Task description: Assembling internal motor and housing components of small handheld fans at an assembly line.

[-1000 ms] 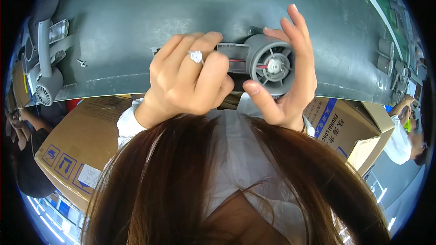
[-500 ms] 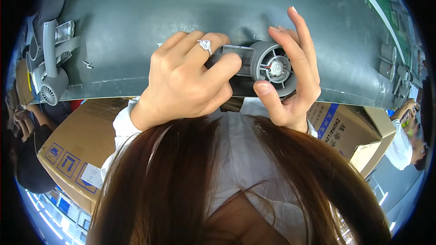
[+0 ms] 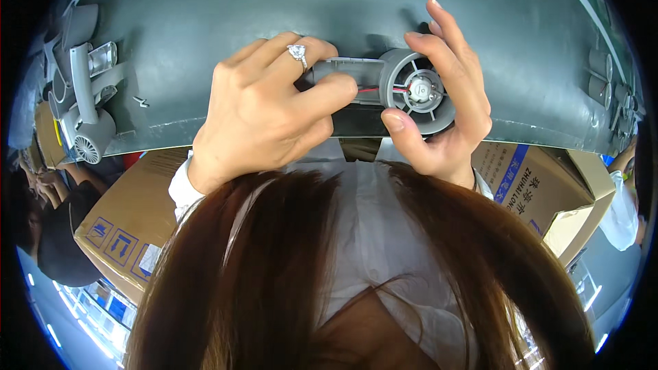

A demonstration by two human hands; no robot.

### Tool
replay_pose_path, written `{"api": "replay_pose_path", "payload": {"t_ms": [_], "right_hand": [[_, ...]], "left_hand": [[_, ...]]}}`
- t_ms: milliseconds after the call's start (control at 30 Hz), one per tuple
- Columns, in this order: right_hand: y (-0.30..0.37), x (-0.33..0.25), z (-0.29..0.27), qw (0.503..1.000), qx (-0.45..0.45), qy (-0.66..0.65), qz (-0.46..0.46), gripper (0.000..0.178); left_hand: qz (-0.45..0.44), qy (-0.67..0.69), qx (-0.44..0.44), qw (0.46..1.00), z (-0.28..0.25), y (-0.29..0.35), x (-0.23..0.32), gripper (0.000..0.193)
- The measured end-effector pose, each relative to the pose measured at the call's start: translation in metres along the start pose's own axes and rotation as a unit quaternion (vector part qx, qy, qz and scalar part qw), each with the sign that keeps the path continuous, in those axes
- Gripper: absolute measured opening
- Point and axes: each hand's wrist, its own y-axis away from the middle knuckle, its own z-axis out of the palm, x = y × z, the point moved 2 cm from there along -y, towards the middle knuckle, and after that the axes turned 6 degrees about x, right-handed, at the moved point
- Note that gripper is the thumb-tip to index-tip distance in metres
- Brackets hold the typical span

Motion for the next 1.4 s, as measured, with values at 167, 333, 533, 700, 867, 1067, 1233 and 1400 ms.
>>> {"api": "replay_pose_path", "payload": {"t_ms": [167, 333, 533, 700, 867, 1067, 1233, 1400], "right_hand": [[0.002, 0.002, 0.000, 1.000, 0.003, 0.009, 0.010, 0.058], [0.004, -0.001, -0.002, 1.000, 0.011, 0.018, 0.011, 0.058], [0.005, -0.001, -0.002, 0.999, 0.005, 0.023, 0.023, 0.058], [0.003, -0.003, -0.005, 0.999, 0.001, 0.038, 0.022, 0.057], [0.008, 0.000, 0.000, 0.999, 0.042, 0.020, 0.015, 0.057], [0.008, -0.001, -0.001, 0.999, 0.051, 0.017, 0.010, 0.061], [0.004, -0.005, -0.005, 0.999, 0.030, 0.024, 0.014, 0.061], [0.011, -0.009, -0.017, 0.998, -0.009, 0.043, 0.040, 0.073]], "left_hand": [[0.004, -0.007, -0.012, 1.000, 0.001, -0.001, -0.001, 0.020], [0.015, -0.022, -0.002, 1.000, -0.002, 0.002, -0.004, 0.020], [0.014, -0.002, -0.014, 1.000, -0.002, 0.004, -0.010, 0.019], [0.011, 0.009, -0.027, 1.000, -0.001, 0.004, -0.013, 0.018], [-0.007, 0.048, -0.034, 0.998, -0.001, 0.005, -0.015, 0.017], [-0.034, 0.091, -0.027, 0.995, -0.004, 0.000, -0.015, 0.011], [-0.069, 0.134, -0.043, 0.988, -0.013, -0.004, -0.011, 0.004], [-0.067, 0.144, -0.054, 0.986, -0.014, -0.014, -0.011, 0.005]]}}
